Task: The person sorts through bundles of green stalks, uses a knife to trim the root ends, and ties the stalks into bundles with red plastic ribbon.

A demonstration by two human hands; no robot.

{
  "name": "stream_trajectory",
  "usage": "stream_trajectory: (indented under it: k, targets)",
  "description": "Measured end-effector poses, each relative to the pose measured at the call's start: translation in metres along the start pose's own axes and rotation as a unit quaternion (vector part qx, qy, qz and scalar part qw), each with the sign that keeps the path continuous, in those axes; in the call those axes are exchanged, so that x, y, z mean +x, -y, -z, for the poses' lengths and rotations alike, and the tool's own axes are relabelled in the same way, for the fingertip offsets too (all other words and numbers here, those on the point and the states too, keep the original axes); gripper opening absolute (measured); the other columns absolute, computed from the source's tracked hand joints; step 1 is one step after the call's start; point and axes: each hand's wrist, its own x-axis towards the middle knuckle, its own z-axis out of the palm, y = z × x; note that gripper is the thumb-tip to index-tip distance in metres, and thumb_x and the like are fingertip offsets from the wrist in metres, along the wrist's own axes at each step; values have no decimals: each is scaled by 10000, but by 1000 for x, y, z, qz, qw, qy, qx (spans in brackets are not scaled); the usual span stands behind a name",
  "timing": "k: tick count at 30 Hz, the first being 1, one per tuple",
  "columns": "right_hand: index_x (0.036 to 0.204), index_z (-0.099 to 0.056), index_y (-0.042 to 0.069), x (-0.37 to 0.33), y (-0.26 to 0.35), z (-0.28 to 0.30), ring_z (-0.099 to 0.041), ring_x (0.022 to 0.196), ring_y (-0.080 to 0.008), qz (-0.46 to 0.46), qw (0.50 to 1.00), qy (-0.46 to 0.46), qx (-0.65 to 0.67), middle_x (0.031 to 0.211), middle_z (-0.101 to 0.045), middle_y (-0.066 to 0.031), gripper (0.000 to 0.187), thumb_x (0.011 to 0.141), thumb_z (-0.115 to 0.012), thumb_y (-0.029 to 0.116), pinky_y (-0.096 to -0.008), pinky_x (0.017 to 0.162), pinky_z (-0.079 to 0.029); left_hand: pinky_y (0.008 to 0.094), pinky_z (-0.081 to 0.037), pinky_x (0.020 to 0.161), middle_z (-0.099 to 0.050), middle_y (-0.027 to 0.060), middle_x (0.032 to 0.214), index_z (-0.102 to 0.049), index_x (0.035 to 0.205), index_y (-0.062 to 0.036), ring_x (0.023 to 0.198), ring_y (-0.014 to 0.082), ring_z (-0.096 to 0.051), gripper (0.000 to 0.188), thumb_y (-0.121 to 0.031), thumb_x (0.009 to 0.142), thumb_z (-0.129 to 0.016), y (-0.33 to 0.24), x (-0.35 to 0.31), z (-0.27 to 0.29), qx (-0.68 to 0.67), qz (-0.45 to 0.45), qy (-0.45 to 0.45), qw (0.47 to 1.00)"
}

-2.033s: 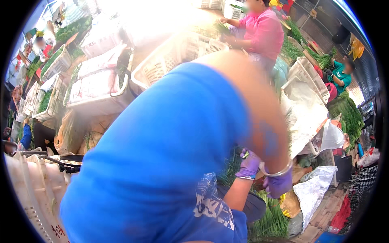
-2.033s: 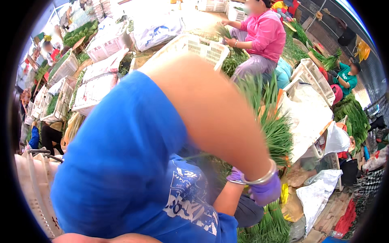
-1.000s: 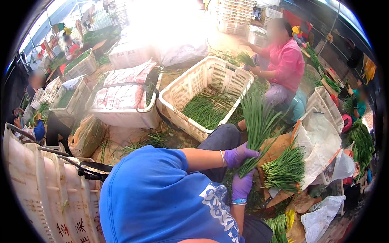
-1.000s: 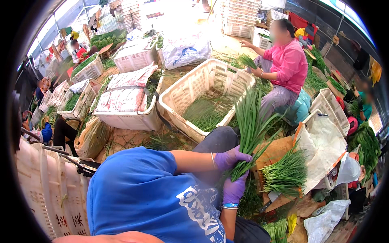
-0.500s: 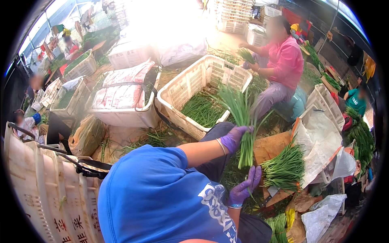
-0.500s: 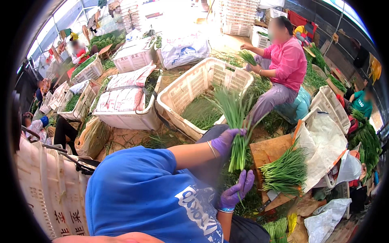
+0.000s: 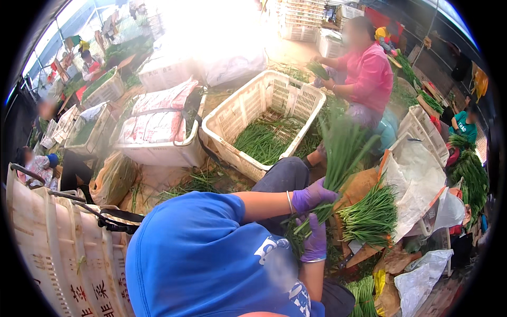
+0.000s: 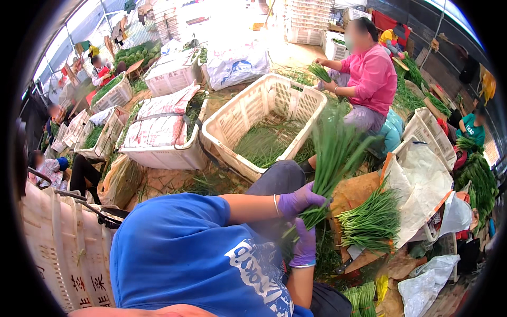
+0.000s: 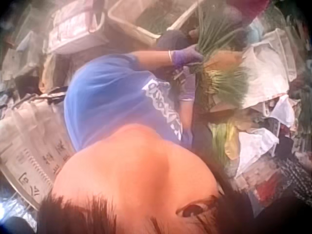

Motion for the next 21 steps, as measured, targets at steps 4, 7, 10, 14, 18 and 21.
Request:
stream_trajectory:
  k: [4,7,10,14,18,21]
  targets:
    - [1179,-419,30,6,-11,-16,-518,923,-173,46,998,-7,-34,1041,-510,-66,466,768,-614,126,-298,814,-425,259,-458,695,-561,40,845,-464,1054,-57,772,116,-549,473,-15,632,-675,8,1,2,38,-25,-23,999]
    - [1155,-435,-2,8,-21,-4,-526,911,-229,104,974,31,-198,1028,-529,-112,468,752,-618,148,-322,828,-413,270,-464,702,-559,24,871,-440,1080,-62,794,109,-544,514,-35,637,-701,-15,-15,-10,100,-28,37,994]
    - [1108,-458,-17,18,-34,29,-524,866,-233,235,910,-43,-338,988,-532,-123,411,751,-594,135,-318,797,-414,290,-390,875,-492,47,1144,-365,1255,-60,1069,143,-443,701,-188,667,-726,-4,-7,38,205,-129,159,957]
    - [1063,-464,-3,19,-13,44,-514,794,-176,251,937,-103,-221,921,-517,-89,313,769,-542,70,-282,726,-432,351,-307,969,-299,159,1330,-123,1362,-80,1198,244,-330,903,-312,707,-699,-1,-41,-7,345,14,72,936]
    - [1018,-469,10,31,-6,71,-504,721,-119,249,958,-50,-132,854,-503,-54,232,787,-490,4,-246,656,-449,317,-351,930,-437,151,1219,-289,1291,-28,1130,218,-400,779,-513,751,-572,25,-20,14,29,170,29,984]
    - [1030,-440,10,34,-9,65,-509,769,-117,213,974,72,-27,889,-506,-68,228,806,-481,11,-259,676,-453,287,-380,872,-498,103,1163,-416,1179,-5,1030,158,-454,654,-533,800,-481,75,-22,72,-281,303,16,911]
